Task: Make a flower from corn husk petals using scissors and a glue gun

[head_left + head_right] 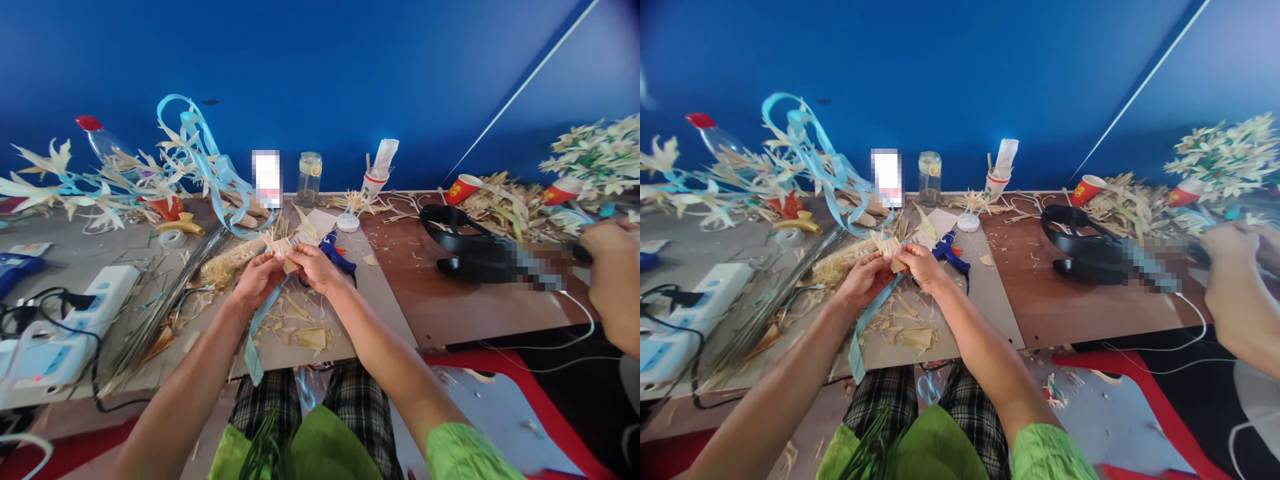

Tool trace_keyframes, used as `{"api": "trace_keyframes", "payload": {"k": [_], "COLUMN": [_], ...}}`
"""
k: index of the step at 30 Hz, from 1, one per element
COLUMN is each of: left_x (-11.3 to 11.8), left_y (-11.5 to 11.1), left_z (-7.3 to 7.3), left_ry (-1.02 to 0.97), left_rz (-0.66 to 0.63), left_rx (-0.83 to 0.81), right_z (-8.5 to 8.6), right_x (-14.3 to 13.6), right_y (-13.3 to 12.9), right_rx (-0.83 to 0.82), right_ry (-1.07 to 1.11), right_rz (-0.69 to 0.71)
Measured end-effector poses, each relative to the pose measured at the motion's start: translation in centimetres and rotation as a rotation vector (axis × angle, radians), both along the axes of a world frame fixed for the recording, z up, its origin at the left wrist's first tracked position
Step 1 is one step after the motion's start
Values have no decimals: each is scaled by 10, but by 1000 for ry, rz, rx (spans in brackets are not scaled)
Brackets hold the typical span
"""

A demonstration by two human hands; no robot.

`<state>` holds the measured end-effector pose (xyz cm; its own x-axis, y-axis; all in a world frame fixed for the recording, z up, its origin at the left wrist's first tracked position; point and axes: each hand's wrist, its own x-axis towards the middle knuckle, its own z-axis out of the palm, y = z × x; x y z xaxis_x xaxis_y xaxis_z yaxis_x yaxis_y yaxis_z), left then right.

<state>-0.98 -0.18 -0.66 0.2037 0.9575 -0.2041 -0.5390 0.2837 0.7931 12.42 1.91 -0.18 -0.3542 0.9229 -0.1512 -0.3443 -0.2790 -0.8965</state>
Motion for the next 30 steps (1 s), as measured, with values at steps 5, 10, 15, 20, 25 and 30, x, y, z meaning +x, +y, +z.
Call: {"api": "trace_keyframes", "payload": {"k": [5,10,15,20,25,30], "left_x": [-1,-2,-2,-4,-6,-5], "left_y": [0,0,-1,0,0,1], "left_z": [-2,1,2,0,0,0], "left_ry": [-21,-34,-42,-29,-42,-71], "left_rz": [-2,2,6,13,0,-9], "left_rx": [-1,-27,-31,-36,-48,-42], "right_z": [3,8,8,7,7,11], "right_x": [-1,-2,-3,-5,-7,-8], "right_y": [0,-2,-4,-3,-3,-7], "right_rx": [-75,-100,-98,-137,-151,-186], "right_ry": [65,102,115,166,206,215], "right_rz": [12,11,-5,0,-1,-23]}}
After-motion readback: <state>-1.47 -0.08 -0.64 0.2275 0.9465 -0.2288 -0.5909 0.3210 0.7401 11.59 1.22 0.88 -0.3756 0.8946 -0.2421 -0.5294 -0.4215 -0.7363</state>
